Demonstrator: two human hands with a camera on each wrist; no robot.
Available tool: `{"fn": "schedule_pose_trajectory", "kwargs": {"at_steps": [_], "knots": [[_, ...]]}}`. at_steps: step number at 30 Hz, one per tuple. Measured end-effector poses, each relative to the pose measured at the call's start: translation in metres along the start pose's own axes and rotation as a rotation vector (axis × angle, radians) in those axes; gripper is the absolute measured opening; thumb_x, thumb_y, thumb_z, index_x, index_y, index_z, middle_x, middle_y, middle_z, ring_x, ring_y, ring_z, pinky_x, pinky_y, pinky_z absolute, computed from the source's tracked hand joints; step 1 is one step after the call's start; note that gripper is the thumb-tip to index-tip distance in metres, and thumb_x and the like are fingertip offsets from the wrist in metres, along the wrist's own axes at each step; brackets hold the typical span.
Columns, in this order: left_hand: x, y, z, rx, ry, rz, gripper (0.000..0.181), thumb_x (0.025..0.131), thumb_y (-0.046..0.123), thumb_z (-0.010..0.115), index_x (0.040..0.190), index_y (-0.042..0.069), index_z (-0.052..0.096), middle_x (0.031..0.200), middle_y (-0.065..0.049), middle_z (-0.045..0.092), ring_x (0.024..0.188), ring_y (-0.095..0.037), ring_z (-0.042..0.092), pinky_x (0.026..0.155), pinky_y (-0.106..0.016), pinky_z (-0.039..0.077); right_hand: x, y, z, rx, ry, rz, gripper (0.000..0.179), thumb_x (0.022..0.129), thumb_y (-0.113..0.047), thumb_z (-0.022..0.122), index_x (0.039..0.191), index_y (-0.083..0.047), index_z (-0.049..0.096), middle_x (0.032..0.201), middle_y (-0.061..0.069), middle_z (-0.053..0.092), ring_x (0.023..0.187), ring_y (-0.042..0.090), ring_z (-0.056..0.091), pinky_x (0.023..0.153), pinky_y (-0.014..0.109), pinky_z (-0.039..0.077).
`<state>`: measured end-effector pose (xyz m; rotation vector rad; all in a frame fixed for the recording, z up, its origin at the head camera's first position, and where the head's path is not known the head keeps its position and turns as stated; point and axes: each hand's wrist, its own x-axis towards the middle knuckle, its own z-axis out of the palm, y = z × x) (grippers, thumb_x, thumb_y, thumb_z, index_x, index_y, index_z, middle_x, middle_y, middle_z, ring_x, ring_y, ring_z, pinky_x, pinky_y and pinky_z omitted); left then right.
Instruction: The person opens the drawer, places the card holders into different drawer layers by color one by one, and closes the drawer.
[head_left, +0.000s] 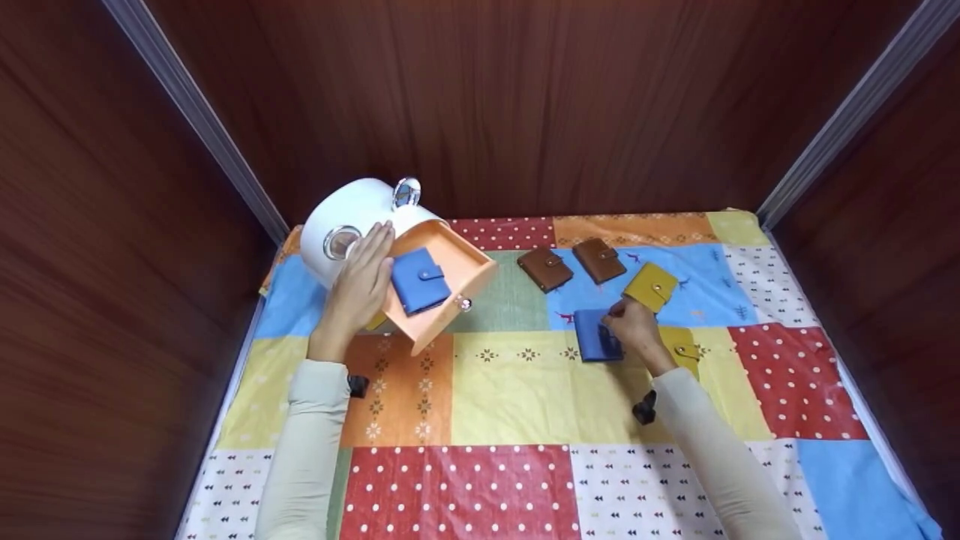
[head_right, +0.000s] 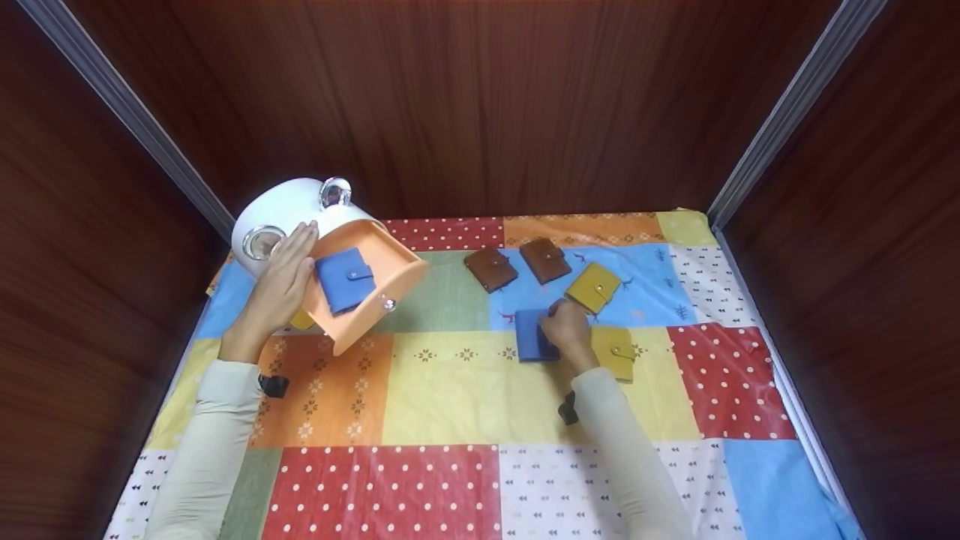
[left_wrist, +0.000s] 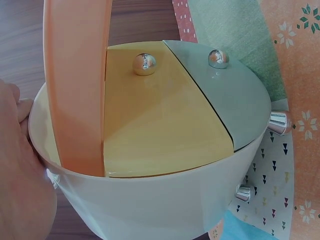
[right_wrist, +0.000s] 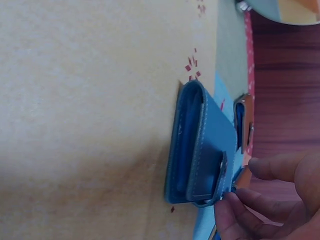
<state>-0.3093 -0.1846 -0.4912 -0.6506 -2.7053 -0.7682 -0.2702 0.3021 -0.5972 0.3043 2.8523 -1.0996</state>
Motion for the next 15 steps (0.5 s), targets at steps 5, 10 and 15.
{"fn": "schedule_pose_trajectory", "kwargs": {"at_steps": [5, 10, 15], "knots": [[-0.001, 0.001, 0.0, -0.009, 0.014, 0.005, 0.054, 0.117, 0.027, 0.034, 0.168, 0.009, 0.031, 0.177, -0.007, 0.029, 0.166, -0.027, 0.022, 0.139, -0.043, 0.009, 0.0, 0.009, 0.003, 0.022, 0.008, 0.005, 0.034, 0.099, -0.015, 0.069, 0.119, 0.012, 0.066, 0.112, 0.029, 0.07, 0.096, 0.035, 0.068, 0.084, 0.049, 0.059], [-0.001, 0.001, 0.001, -0.013, 0.023, 0.007, 0.053, 0.117, 0.026, 0.034, 0.167, 0.009, 0.032, 0.176, -0.007, 0.03, 0.166, -0.026, 0.022, 0.139, -0.042, 0.009, -0.001, 0.017, 0.005, 0.005, -0.02, 0.027, 0.034, 0.098, -0.021, 0.071, 0.11, 0.01, 0.066, 0.1, 0.021, 0.07, 0.086, 0.028, 0.064, 0.076, 0.042, 0.057], [-0.001, 0.001, 0.0, -0.017, 0.023, 0.008, 0.053, 0.117, 0.025, 0.035, 0.167, 0.009, 0.033, 0.176, -0.008, 0.03, 0.166, -0.027, 0.022, 0.139, -0.043, 0.009, -0.004, 0.016, 0.005, -0.002, -0.074, 0.078, 0.035, 0.1, -0.031, 0.07, 0.102, 0.004, 0.064, 0.09, 0.012, 0.065, 0.078, 0.022, 0.059, 0.062, 0.029, 0.049]]}}
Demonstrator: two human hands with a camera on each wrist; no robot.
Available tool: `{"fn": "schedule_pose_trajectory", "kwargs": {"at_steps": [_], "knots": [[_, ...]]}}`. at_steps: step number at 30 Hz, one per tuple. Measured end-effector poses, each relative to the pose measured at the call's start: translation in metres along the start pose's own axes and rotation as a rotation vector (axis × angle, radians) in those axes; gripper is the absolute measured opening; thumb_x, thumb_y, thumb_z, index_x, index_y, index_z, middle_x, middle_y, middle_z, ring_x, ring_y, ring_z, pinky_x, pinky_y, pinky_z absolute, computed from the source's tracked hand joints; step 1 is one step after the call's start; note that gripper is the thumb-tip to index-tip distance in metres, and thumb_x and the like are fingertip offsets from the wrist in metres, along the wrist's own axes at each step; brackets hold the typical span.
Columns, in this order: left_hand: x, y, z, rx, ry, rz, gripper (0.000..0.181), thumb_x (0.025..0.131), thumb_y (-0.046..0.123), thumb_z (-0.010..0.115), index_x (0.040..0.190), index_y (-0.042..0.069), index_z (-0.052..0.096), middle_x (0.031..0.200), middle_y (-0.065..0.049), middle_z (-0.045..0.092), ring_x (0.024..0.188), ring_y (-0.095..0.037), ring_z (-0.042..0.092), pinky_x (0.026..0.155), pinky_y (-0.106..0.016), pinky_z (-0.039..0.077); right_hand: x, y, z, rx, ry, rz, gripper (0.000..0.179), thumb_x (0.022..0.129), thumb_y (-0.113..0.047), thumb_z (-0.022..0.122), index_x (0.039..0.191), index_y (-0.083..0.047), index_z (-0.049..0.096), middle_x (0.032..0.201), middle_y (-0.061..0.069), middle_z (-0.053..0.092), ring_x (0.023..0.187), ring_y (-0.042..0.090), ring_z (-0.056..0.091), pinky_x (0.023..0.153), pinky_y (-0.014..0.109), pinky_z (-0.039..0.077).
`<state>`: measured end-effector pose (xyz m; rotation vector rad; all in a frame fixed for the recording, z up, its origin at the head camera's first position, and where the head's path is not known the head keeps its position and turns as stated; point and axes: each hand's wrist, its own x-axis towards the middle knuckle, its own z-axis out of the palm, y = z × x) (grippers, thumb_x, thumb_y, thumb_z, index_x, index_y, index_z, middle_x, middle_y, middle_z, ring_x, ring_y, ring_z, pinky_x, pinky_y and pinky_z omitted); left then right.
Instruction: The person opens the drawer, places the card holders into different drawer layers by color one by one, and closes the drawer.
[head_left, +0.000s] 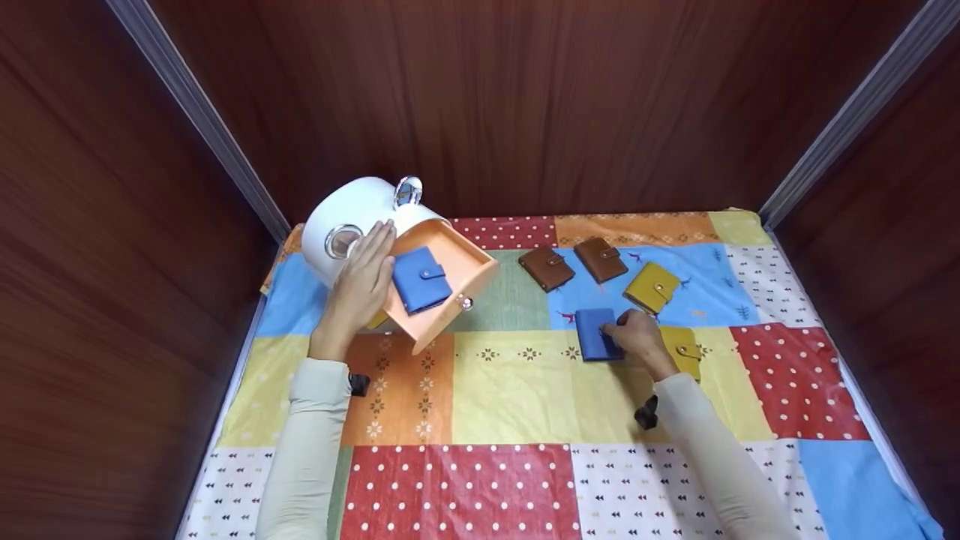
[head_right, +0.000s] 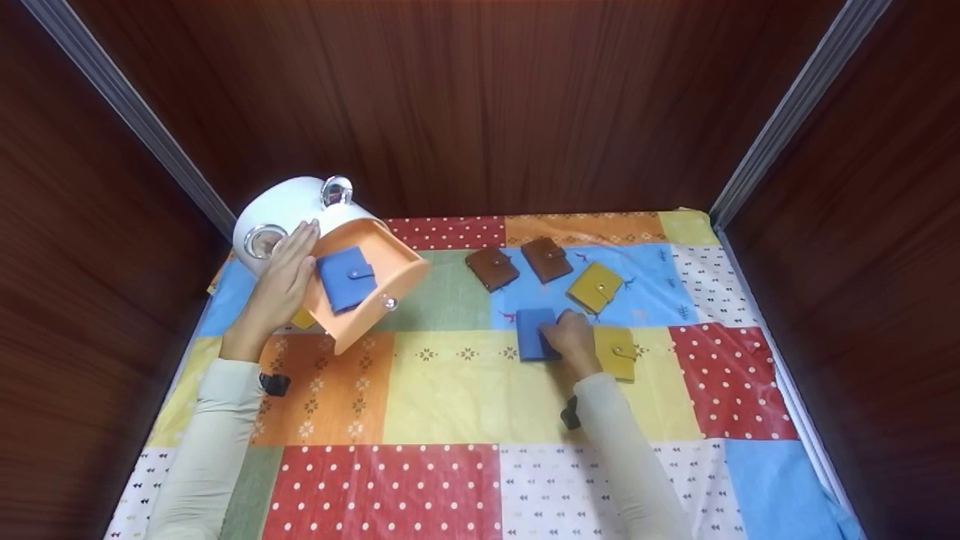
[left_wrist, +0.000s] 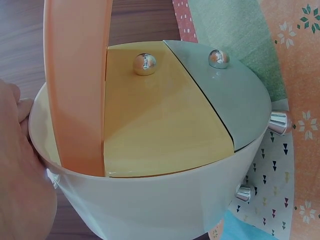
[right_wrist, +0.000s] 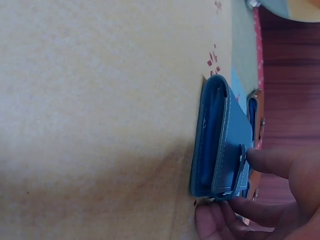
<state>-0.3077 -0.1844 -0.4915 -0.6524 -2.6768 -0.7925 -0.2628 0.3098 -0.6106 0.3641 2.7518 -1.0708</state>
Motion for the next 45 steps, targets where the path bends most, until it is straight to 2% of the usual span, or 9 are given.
{"fn": "schedule_pose_trajectory", "kwargs": {"at_steps": [5, 9, 17, 24, 30, 36, 45], "knots": [[-0.0002, 0.0003, 0.0004, -0.004, 0.001, 0.001, 0.053, 0.117, 0.026, 0.035, 0.167, 0.009, 0.033, 0.176, -0.008, 0.03, 0.166, -0.027, 0.023, 0.139, -0.044, 0.01, 0.0002, 0.0, 0.0009, 0.009, -0.052, 0.057, 0.04, 0.101, -0.035, 0.069, 0.107, 0.003, 0.062, 0.093, 0.011, 0.062, 0.08, 0.021, 0.057, 0.063, 0.028, 0.048], [-0.0006, -0.0002, 0.0013, 0.001, -0.002, 0.001, 0.054, 0.117, 0.027, 0.035, 0.167, 0.009, 0.032, 0.176, -0.007, 0.03, 0.166, -0.027, 0.023, 0.139, -0.044, 0.011, -0.0006, 0.0, 0.0019, 0.015, -0.05, 0.071, 0.041, 0.1, -0.034, 0.071, 0.109, 0.004, 0.06, 0.093, 0.011, 0.06, 0.082, 0.022, 0.057, 0.065, 0.029, 0.048], [0.0004, -0.0005, 0.0008, 0.012, -0.002, 0.006, 0.054, 0.117, 0.027, 0.035, 0.167, 0.008, 0.032, 0.176, -0.008, 0.03, 0.166, -0.028, 0.024, 0.139, -0.045, 0.011, -0.0029, -0.0026, 0.0016, 0.053, -0.058, 0.092, 0.037, 0.1, -0.033, 0.072, 0.104, 0.0, 0.056, 0.089, 0.008, 0.057, 0.081, 0.021, 0.055, 0.065, 0.028, 0.047], [0.0006, -0.0007, 0.0013, 0.003, -0.005, 0.001, 0.054, 0.117, 0.027, 0.035, 0.167, 0.009, 0.032, 0.176, -0.007, 0.03, 0.166, -0.025, 0.022, 0.139, -0.041, 0.009, -0.005, -0.0043, 0.002, 0.138, -0.061, 0.13, 0.037, 0.098, -0.031, 0.072, 0.107, -0.002, 0.05, 0.095, 0.008, 0.055, 0.088, 0.022, 0.055, 0.071, 0.028, 0.049], [0.0008, -0.0002, 0.0013, 0.005, -0.006, -0.001, 0.054, 0.116, 0.026, 0.036, 0.167, 0.009, 0.032, 0.176, -0.007, 0.03, 0.166, -0.027, 0.023, 0.139, -0.043, 0.01, -0.0077, -0.0056, 0.0024, 0.149, -0.066, 0.132, 0.04, 0.098, -0.03, 0.071, 0.109, 0.0, 0.048, 0.098, 0.01, 0.053, 0.092, 0.025, 0.055, 0.076, 0.031, 0.05], [0.0013, 0.0003, -0.0001, 0.007, -0.013, -0.008, 0.054, 0.117, 0.026, 0.036, 0.168, 0.01, 0.031, 0.177, -0.006, 0.028, 0.166, -0.026, 0.021, 0.139, -0.043, 0.009, -0.0046, -0.008, 0.0042, 0.154, -0.031, 0.117, 0.04, 0.097, -0.029, 0.072, 0.108, 0.001, 0.048, 0.102, 0.012, 0.055, 0.097, 0.026, 0.056, 0.083, 0.034, 0.053], [0.001, -0.0005, -0.0002, 0.011, -0.026, -0.017, 0.055, 0.117, 0.029, 0.033, 0.169, 0.011, 0.029, 0.178, -0.005, 0.026, 0.167, -0.024, 0.019, 0.139, -0.042, 0.008, -0.0042, -0.009, 0.0039, 0.187, -0.052, 0.103, 0.056, 0.102, -0.035, 0.069, 0.133, 0.008, 0.049, 0.126, 0.024, 0.06, 0.108, 0.028, 0.06, 0.086, 0.035, 0.056]]}}
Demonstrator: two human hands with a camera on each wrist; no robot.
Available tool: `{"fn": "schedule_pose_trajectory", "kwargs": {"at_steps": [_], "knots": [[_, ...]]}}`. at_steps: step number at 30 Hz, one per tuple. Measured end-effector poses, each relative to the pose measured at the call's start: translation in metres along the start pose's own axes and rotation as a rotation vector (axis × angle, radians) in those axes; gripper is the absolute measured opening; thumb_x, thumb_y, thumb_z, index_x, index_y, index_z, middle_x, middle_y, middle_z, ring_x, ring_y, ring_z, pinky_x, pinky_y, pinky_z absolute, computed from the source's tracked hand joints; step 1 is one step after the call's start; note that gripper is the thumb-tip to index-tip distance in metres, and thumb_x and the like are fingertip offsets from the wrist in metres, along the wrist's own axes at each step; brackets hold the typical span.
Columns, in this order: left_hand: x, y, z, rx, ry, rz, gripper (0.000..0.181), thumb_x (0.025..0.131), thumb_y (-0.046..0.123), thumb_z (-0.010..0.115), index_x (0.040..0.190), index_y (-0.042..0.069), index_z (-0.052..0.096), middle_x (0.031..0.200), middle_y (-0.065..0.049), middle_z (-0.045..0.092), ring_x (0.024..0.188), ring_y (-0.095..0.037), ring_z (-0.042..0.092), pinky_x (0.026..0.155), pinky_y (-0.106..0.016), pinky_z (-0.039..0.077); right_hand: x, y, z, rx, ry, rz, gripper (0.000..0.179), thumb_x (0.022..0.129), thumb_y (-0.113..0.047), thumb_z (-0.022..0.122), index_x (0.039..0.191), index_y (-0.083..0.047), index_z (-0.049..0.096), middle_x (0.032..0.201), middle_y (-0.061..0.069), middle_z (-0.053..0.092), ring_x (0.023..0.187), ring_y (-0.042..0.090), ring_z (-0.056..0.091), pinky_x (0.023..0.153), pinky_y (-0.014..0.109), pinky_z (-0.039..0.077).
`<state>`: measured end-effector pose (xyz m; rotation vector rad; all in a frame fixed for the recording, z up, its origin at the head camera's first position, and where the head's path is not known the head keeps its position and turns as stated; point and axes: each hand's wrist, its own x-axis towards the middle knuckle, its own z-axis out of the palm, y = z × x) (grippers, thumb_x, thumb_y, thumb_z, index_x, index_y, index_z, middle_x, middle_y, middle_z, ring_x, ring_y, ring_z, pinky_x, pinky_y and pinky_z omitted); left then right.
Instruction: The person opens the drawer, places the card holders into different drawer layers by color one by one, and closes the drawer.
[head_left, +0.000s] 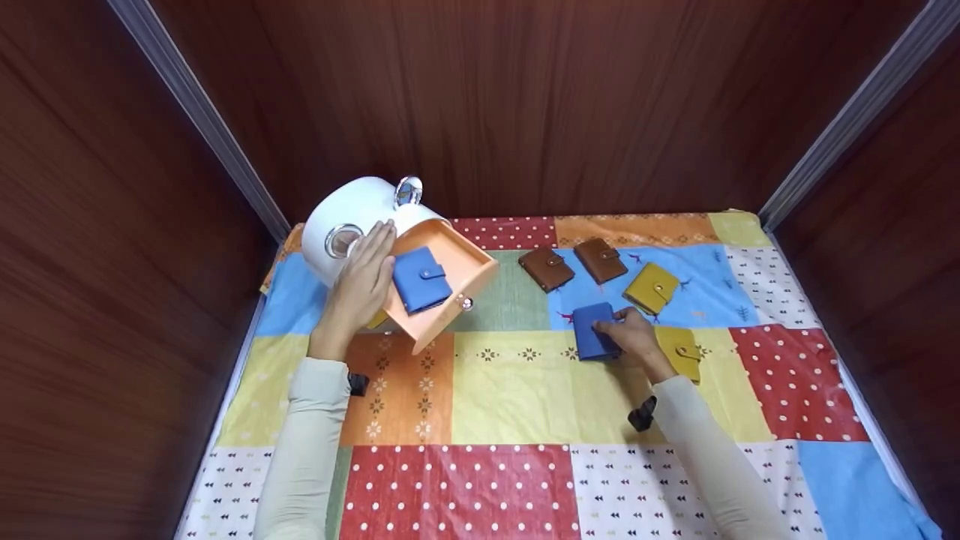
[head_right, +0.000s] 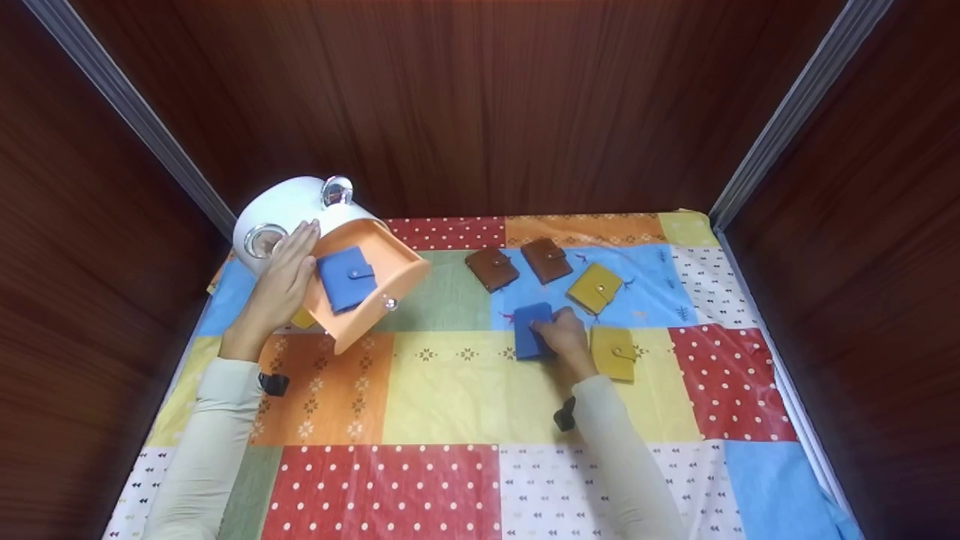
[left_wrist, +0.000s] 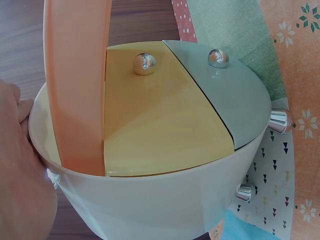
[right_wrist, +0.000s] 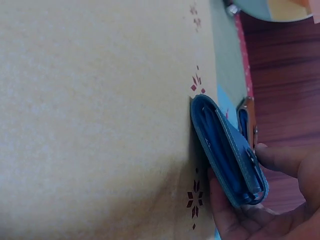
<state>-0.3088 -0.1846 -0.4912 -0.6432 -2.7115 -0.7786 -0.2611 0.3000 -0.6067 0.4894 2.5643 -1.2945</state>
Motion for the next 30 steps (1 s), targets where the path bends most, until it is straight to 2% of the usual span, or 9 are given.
{"fn": "schedule_pose_trajectory", "kwargs": {"at_steps": [3, 8, 12, 18, 26, 30], "knots": [[0.0002, 0.0001, -0.0003, -0.004, 0.011, 0.012, 0.054, 0.117, 0.029, 0.033, 0.168, 0.01, 0.03, 0.177, -0.007, 0.027, 0.167, -0.026, 0.021, 0.139, -0.043, 0.009, 0.0005, -0.0015, -0.0013, -0.011, -0.007, 0.001, 0.061, 0.102, -0.035, 0.067, 0.139, 0.01, 0.05, 0.133, 0.028, 0.061, 0.112, 0.029, 0.06, 0.092, 0.039, 0.056], [-0.0002, 0.0, -0.0003, -0.011, 0.035, 0.033, 0.053, 0.117, 0.026, 0.036, 0.167, 0.008, 0.033, 0.176, -0.008, 0.031, 0.166, -0.029, 0.024, 0.139, -0.046, 0.011, 0.0012, -0.0055, -0.0034, 0.01, -0.016, 0.01, 0.059, 0.103, -0.03, 0.065, 0.145, 0.01, 0.052, 0.14, 0.032, 0.061, 0.12, 0.032, 0.062, 0.102, 0.045, 0.056], [-0.0006, -0.0002, 0.0001, -0.01, 0.037, 0.033, 0.053, 0.117, 0.025, 0.037, 0.167, 0.008, 0.033, 0.176, -0.008, 0.031, 0.166, -0.028, 0.023, 0.139, -0.045, 0.011, 0.002, -0.0065, -0.0035, 0.048, -0.007, 0.026, 0.053, 0.104, -0.025, 0.065, 0.143, 0.009, 0.055, 0.139, 0.031, 0.063, 0.118, 0.031, 0.065, 0.098, 0.041, 0.057], [-0.0009, 0.0005, 0.0005, -0.007, 0.037, 0.033, 0.053, 0.116, 0.023, 0.038, 0.167, 0.007, 0.034, 0.175, -0.008, 0.032, 0.166, -0.028, 0.024, 0.139, -0.045, 0.012, 0.0014, -0.003, -0.0008, 0.084, 0.026, 0.021, 0.044, 0.103, -0.024, 0.069, 0.133, 0.007, 0.061, 0.126, 0.021, 0.066, 0.105, 0.024, 0.062, 0.087, 0.033, 0.054], [-0.0008, 0.0003, 0.0003, -0.005, 0.02, 0.018, 0.054, 0.116, 0.025, 0.037, 0.168, 0.01, 0.031, 0.176, -0.007, 0.029, 0.166, -0.027, 0.022, 0.139, -0.044, 0.01, 0.0016, -0.0038, 0.0013, 0.084, 0.044, 0.012, 0.032, 0.104, -0.024, 0.068, 0.122, 0.003, 0.068, 0.116, 0.014, 0.067, 0.097, 0.02, 0.06, 0.08, 0.029, 0.051], [-0.0004, 0.0003, 0.0002, 0.0, 0.011, 0.008, 0.054, 0.117, 0.027, 0.035, 0.168, 0.01, 0.03, 0.177, -0.006, 0.028, 0.166, -0.025, 0.021, 0.139, -0.042, 0.009, 0.0026, -0.0055, 0.0013, 0.126, 0.04, 0.011, 0.027, 0.105, -0.022, 0.067, 0.117, 0.001, 0.07, 0.112, 0.013, 0.069, 0.091, 0.019, 0.058, 0.074, 0.029, 0.047]]}}
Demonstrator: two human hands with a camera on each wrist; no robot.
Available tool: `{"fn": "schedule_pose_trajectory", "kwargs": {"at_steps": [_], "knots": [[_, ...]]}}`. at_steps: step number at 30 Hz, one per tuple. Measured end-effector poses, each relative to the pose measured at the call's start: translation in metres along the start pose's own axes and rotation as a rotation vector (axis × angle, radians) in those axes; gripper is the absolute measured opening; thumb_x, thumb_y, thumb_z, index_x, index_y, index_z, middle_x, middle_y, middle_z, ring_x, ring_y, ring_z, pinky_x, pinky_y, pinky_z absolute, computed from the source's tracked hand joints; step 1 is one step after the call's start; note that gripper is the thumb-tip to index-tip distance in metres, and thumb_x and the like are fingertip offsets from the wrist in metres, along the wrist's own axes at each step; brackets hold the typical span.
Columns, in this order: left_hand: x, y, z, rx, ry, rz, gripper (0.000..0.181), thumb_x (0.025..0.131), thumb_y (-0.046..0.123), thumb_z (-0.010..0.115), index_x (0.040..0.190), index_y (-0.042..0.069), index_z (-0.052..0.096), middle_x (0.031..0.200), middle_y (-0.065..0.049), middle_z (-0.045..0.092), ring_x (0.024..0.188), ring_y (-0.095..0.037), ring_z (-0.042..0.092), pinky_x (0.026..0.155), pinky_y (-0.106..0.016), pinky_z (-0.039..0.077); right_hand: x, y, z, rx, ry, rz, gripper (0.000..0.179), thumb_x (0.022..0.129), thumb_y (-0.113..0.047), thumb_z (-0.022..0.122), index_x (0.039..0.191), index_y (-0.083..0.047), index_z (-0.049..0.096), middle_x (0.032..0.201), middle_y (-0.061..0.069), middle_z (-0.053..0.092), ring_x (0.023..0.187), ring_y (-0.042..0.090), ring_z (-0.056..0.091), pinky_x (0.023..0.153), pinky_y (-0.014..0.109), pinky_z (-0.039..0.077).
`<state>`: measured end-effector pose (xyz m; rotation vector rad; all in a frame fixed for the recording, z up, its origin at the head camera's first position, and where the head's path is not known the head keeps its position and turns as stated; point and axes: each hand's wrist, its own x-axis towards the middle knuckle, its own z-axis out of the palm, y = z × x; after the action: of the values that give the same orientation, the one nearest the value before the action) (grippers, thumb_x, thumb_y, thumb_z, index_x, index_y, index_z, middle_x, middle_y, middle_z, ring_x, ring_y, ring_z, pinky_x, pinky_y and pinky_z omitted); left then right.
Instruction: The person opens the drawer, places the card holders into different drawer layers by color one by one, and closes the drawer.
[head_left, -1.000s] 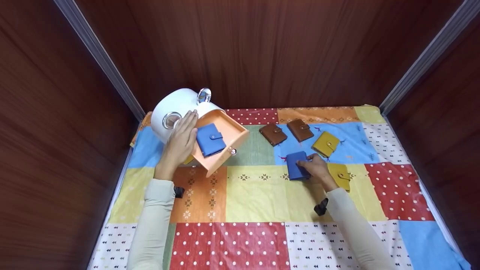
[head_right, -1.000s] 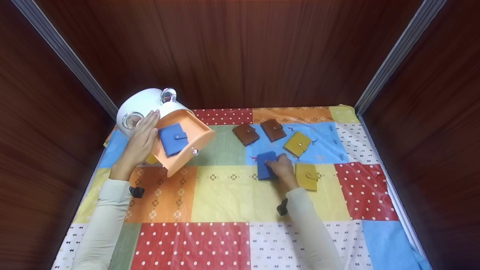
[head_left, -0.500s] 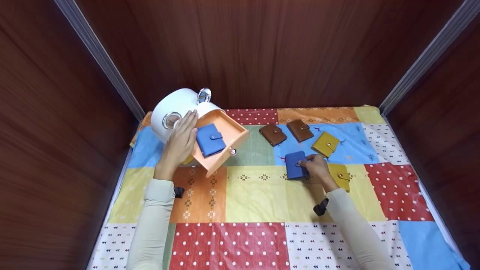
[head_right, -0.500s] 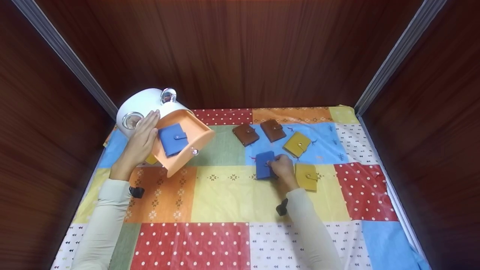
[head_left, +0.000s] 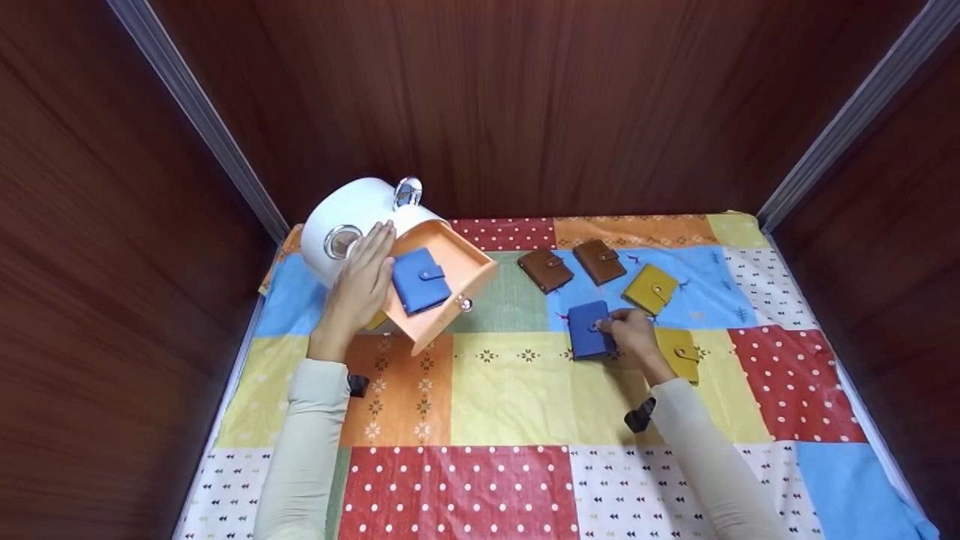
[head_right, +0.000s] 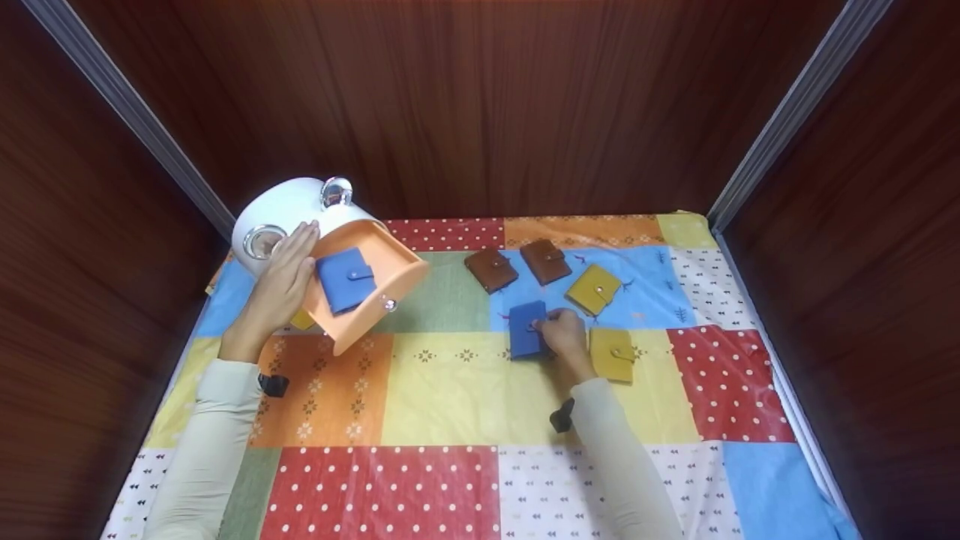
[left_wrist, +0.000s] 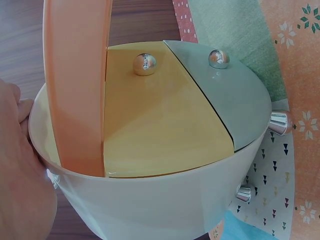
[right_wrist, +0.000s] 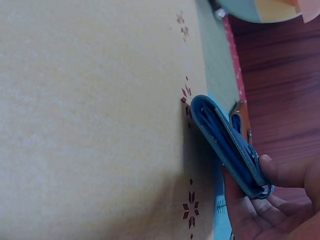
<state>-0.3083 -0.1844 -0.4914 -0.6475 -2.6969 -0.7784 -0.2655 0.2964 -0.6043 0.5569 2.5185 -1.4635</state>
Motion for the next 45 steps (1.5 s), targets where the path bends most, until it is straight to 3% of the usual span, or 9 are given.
{"fn": "schedule_pose_trajectory", "kwargs": {"at_steps": [5, 9, 13, 24, 32, 39, 45], "knots": [[0.0, 0.001, -0.001, 0.002, 0.004, 0.001, 0.054, 0.117, 0.027, 0.035, 0.168, 0.01, 0.031, 0.177, -0.007, 0.028, 0.166, -0.025, 0.021, 0.139, -0.042, 0.009, -0.001, -0.002, -0.001, 0.012, 0.012, -0.035, 0.03, 0.104, -0.022, 0.068, 0.121, 0.002, 0.072, 0.119, 0.018, 0.072, 0.095, 0.02, 0.063, 0.075, 0.029, 0.051], [-0.001, 0.001, -0.001, 0.003, 0.007, 0.006, 0.054, 0.117, 0.027, 0.034, 0.168, 0.01, 0.031, 0.177, -0.007, 0.029, 0.166, -0.025, 0.022, 0.139, -0.042, 0.01, -0.003, -0.004, -0.002, 0.011, 0.015, -0.04, 0.037, 0.105, -0.022, 0.066, 0.133, 0.003, 0.069, 0.133, 0.023, 0.07, 0.114, 0.027, 0.068, 0.09, 0.033, 0.057], [-0.001, 0.001, -0.001, 0.004, 0.003, 0.007, 0.054, 0.117, 0.028, 0.033, 0.168, 0.01, 0.03, 0.177, -0.006, 0.028, 0.166, -0.026, 0.021, 0.139, -0.043, 0.009, -0.004, -0.008, -0.003, 0.043, -0.001, -0.015, 0.043, 0.107, -0.022, 0.063, 0.142, 0.003, 0.063, 0.141, 0.025, 0.066, 0.123, 0.032, 0.066, 0.098, 0.039, 0.058], [-0.001, 0.002, -0.003, 0.01, -0.017, -0.006, 0.055, 0.117, 0.03, 0.031, 0.169, 0.013, 0.027, 0.178, -0.004, 0.024, 0.167, -0.023, 0.018, 0.139, -0.04, 0.007, -0.005, -0.02, -0.007, 0.066, 0.006, -0.021, 0.045, 0.106, -0.019, 0.064, 0.146, 0.003, 0.062, 0.143, 0.026, 0.065, 0.127, 0.035, 0.065, 0.101, 0.04, 0.059], [0.0, 0.001, -0.002, 0.007, -0.007, 0.004, 0.055, 0.117, 0.03, 0.032, 0.169, 0.011, 0.028, 0.178, -0.006, 0.025, 0.167, -0.025, 0.019, 0.139, -0.043, 0.008, -0.008, -0.027, -0.007, 0.063, 0.014, -0.041, 0.042, 0.107, -0.02, 0.063, 0.142, 0.002, 0.064, 0.137, 0.026, 0.067, 0.121, 0.037, 0.068, 0.097, 0.04, 0.06], [0.0, 0.0, 0.0, -0.009, 0.034, 0.041, 0.053, 0.116, 0.024, 0.036, 0.166, 0.006, 0.035, 0.175, -0.011, 0.032, 0.165, -0.029, 0.025, 0.139, -0.045, 0.012, -0.01, -0.035, -0.01, 0.004, 0.072, -0.112, 0.045, 0.104, -0.023, 0.066, 0.139, 0.005, 0.066, 0.136, 0.028, 0.069, 0.121, 0.038, 0.066, 0.104, 0.046, 0.055], [0.0, 0.0, -0.001, -0.003, 0.018, 0.023, 0.053, 0.117, 0.026, 0.035, 0.167, 0.008, 0.032, 0.176, -0.008, 0.03, 0.166, -0.026, 0.023, 0.139, -0.043, 0.011, -0.014, -0.045, -0.014, 0.02, 0.05, -0.114, 0.051, 0.104, -0.025, 0.066, 0.145, 0.005, 0.061, 0.142, 0.028, 0.065, 0.128, 0.04, 0.063, 0.11, 0.05, 0.054]]}}
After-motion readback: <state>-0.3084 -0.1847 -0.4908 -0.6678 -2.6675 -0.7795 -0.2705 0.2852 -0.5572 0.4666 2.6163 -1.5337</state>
